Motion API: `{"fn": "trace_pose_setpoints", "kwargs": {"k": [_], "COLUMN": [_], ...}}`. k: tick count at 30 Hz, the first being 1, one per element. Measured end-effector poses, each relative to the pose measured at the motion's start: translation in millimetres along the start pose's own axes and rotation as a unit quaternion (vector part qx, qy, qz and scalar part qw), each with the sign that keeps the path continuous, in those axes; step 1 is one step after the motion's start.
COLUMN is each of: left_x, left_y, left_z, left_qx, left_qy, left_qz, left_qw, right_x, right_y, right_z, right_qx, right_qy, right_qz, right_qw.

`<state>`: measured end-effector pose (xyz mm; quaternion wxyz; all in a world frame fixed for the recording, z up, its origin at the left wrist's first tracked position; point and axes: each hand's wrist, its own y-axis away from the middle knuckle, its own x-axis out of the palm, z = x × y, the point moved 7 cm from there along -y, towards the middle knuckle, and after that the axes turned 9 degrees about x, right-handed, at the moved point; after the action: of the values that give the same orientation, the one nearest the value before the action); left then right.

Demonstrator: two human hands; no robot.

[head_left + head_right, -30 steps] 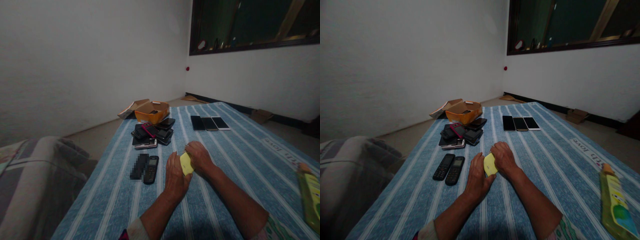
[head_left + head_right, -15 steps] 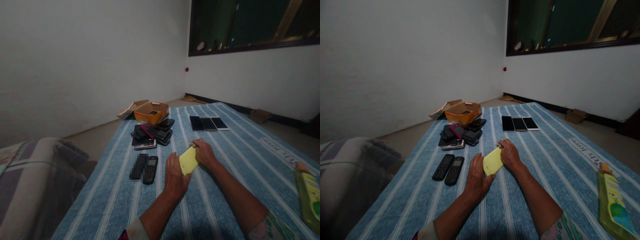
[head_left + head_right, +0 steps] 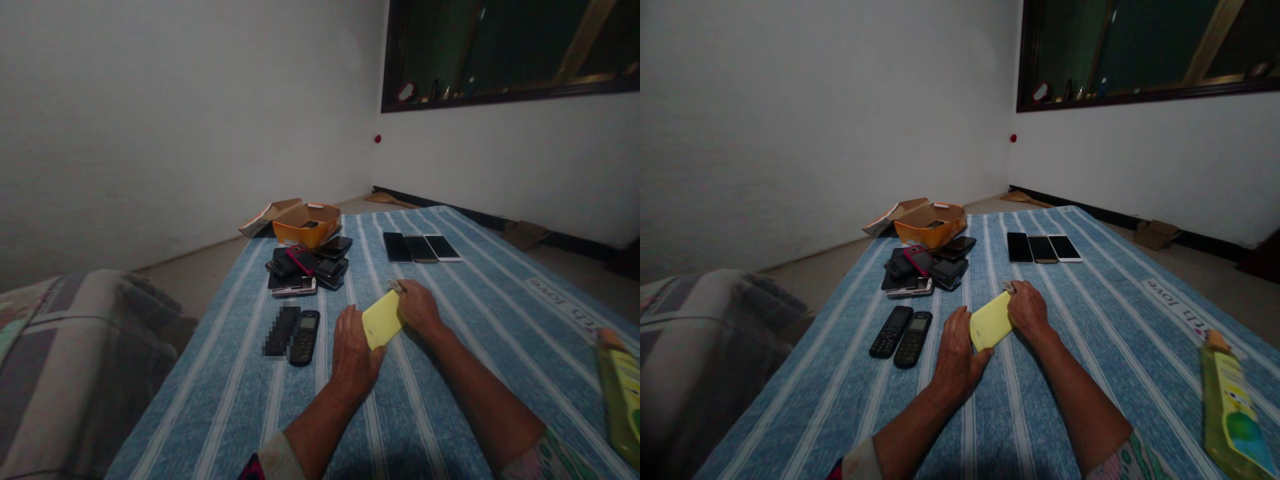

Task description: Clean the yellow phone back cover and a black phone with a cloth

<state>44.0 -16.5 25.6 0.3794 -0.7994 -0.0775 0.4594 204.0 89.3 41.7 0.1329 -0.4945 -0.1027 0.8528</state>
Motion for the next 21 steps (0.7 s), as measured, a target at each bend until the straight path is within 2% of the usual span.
{"fn": "trace_pose_setpoints", "kwargs": {"k": [10, 21], "left_x": [-0.3, 1.0], "left_y": [-1, -2], "left_z": [1, 1], "left_qx": [-0.01, -0.015], "left_qy": [0.005, 0.017], "left_qz": [0.013, 0.014], "left_qw": [1.0, 1.0], "right_x": [-2, -3], "right_y": [-3, -4], "right_z": [-10, -12], "right_qx": [0.034, 0.047], "right_qy": [0.128, 0.123], "right_qz": [0.07, 0.085], "right_qw": [0.989, 0.988]}}
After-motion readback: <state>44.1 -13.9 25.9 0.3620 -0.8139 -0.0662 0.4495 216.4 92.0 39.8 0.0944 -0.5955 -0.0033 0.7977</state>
